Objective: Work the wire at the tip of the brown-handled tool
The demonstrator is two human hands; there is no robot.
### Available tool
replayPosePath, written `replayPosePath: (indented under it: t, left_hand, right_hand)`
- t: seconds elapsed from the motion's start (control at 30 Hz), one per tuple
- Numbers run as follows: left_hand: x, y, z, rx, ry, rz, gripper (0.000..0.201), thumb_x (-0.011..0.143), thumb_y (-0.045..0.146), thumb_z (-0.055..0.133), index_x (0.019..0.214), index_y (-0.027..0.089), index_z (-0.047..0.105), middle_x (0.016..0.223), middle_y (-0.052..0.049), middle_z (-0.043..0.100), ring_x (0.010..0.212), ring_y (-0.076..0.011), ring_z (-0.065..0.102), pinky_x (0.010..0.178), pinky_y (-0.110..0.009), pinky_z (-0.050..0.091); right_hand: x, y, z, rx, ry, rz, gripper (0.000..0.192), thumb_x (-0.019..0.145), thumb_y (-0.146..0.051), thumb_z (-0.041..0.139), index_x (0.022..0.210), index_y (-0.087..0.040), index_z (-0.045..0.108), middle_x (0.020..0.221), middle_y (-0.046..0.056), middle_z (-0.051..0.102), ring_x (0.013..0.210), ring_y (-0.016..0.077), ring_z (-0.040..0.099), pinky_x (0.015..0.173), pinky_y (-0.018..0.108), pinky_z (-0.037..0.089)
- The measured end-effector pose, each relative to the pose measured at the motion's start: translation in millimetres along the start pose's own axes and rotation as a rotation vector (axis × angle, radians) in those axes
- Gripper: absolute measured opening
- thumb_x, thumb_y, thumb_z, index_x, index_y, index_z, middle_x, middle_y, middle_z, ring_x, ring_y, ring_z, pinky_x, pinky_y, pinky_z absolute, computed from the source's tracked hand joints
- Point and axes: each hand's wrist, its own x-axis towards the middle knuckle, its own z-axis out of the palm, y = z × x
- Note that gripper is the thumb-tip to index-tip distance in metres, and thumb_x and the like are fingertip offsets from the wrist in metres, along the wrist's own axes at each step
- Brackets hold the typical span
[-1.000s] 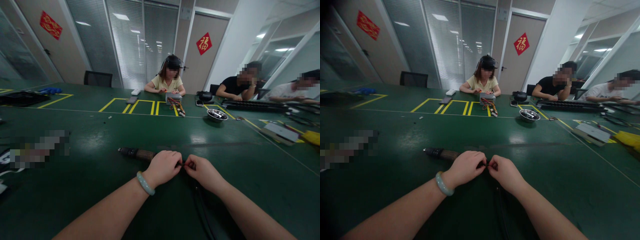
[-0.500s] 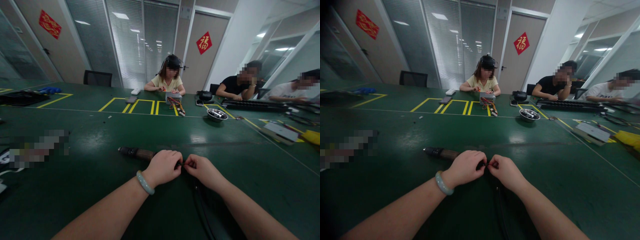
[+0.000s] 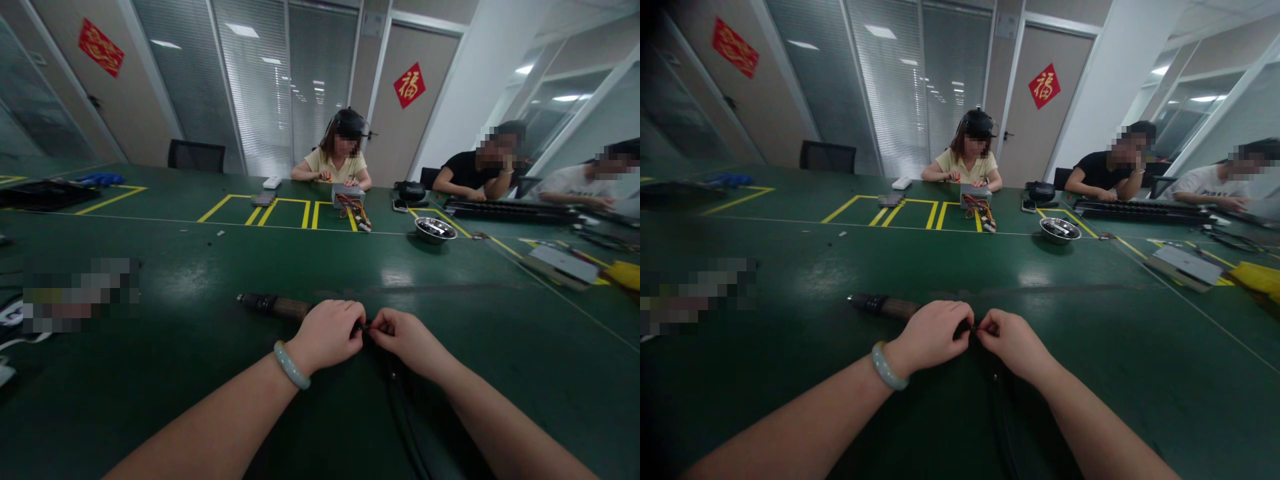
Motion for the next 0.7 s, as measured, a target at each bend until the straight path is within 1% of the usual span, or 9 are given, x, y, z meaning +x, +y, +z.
replayPosePath:
  t: [0.13, 0.4, 0.53, 0.7]
  left_hand:
    - [-0.3, -0.5, -0.7, -0.017, 0.008, -0.002, 0.012, 0.080, 0.024, 0.056, 0.091, 0.020, 0.055, 0.090, -0.002, 0.061, 0.086, -0.0184, 0.057, 0.079, -0.033, 0.044]
    - [0.4, -0.6, -0.8, -0.013, -0.008, -0.013, 0.009, 0.082, 0.025, 0.056, 0.090, 0.020, 0.055, 0.089, -0.002, 0.062, 0.088, -0.0186, 0.058, 0.081, -0.033, 0.044]
    - [0.4, 0.3, -2.4, -0.005, -0.026, -0.023, 0.009, 0.083, 0.025, 0.055, 0.090, 0.020, 0.056, 0.090, -0.002, 0.062, 0.087, -0.0185, 0.058, 0.078, -0.032, 0.045]
    - [0.2, 0.0, -2.4, -0.001, -0.016, -0.015, 0.010, 0.082, 0.026, 0.056, 0.090, 0.020, 0.055, 0.088, -0.002, 0.062, 0.086, -0.0186, 0.059, 0.079, -0.033, 0.044]
  right_hand:
    - [0.1, -2.8, -0.5, 0.017, -0.017, 0.018, 0.010, 0.082, -0.026, 0.058, 0.081, -0.018, 0.063, 0.073, 0.000, 0.066, 0.065, 0.0134, 0.060, 0.057, 0.022, 0.041]
    - [-2.0, -4.2, 2.2, -0.018, 0.050, 0.011, 0.009, 0.082, -0.026, 0.057, 0.080, -0.019, 0.062, 0.072, -0.001, 0.066, 0.064, 0.0134, 0.060, 0.057, 0.022, 0.041]
    - [-1.8, -5.9, 0.9, -0.012, 0.037, 0.021, 0.010, 0.082, -0.026, 0.057, 0.082, -0.019, 0.063, 0.073, 0.000, 0.067, 0.065, 0.0138, 0.061, 0.057, 0.023, 0.042]
    - [-1.6, -5.7, -0.1, -0.015, 0.035, 0.016, 0.010, 0.082, -0.026, 0.056, 0.082, -0.018, 0.063, 0.073, 0.000, 0.067, 0.064, 0.0136, 0.061, 0.056, 0.022, 0.042]
